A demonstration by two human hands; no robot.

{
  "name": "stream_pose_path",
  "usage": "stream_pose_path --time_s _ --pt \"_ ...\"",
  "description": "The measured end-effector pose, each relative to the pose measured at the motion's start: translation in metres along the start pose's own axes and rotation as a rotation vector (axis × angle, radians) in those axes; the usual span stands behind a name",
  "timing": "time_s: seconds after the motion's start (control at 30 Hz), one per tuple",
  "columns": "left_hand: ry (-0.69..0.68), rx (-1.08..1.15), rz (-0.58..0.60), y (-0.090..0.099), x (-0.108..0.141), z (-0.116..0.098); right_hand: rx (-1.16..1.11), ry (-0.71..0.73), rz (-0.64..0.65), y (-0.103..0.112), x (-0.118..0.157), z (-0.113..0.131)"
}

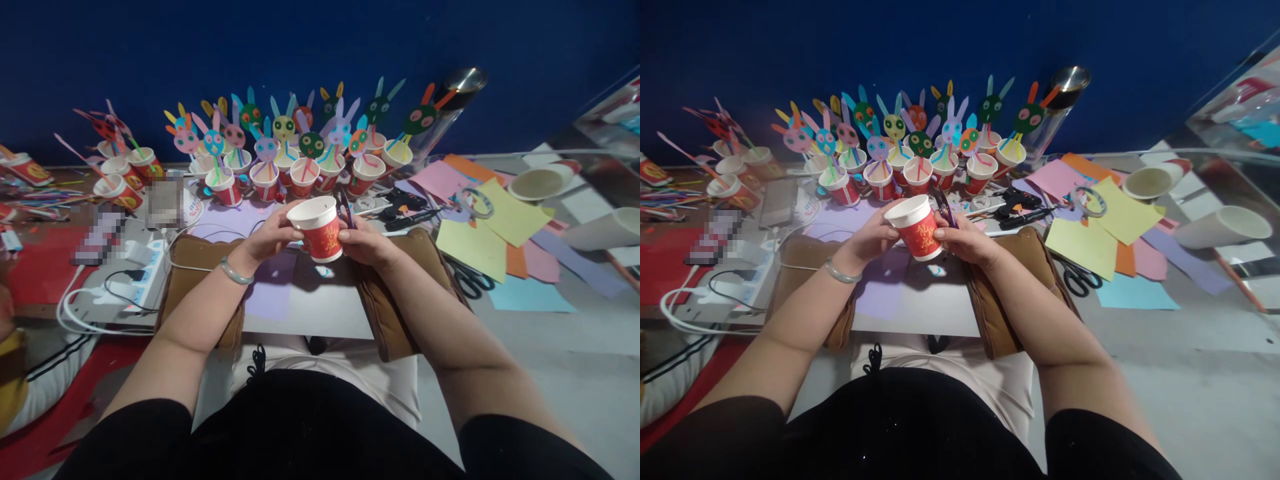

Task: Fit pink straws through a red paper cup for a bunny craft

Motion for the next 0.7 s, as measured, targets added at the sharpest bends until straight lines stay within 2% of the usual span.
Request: stream_pose_path --time_s 0.07,0.13,0.27,0.33,0.4,0.47,0.63,0.7 --pt "-0.013 -0.021 0.012 0.001 -0.002 0.002 -0.064 -0.044 0.02 -0.001 -0.001 -0.002" --pt "-0.054 -0.073 -0.001 0.005 -0.005 0.007 -0.063 -0.037 -0.035 -0.001 -0.003 -0.003" --pt "-0.275 -0.266 -0.128 0.013 -0.008 0.016 0.312 0.168 -0.269 -0.001 -0.004 -0.004" --pt "-0.377 -0.434 -0.201 0.012 -0.006 0.017 0.48 0.256 -0.32 -0.003 -0.001 -0.005" --pt "-0.455 -0.57 -0.318 0.01 -0.003 0.014 0.558 0.314 -0.323 -0.005 0.002 -0.005" --pt "-0.486 -0.606 -0.375 0.007 0.0 0.01 0.603 0.352 -0.317 -0.006 0.004 -0.006" --pt "-0.453 -0.553 -0.301 0.002 -0.003 0.005 0.658 0.338 -0.252 -0.002 0.002 -0.014" --pt "-0.401 -0.516 -0.263 0.004 -0.004 0.004 0.658 0.319 -0.213 -0.001 0.0 -0.017"
Point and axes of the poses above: each hand's wrist, its own x-axis away from the middle knuckle, its own y-axis out of the back of the hand, z = x × y, the point moved 2 cm from there along -x, towards the middle knuckle, and after that the axes turned 8 degrees about -z, right-handed, at the moved point
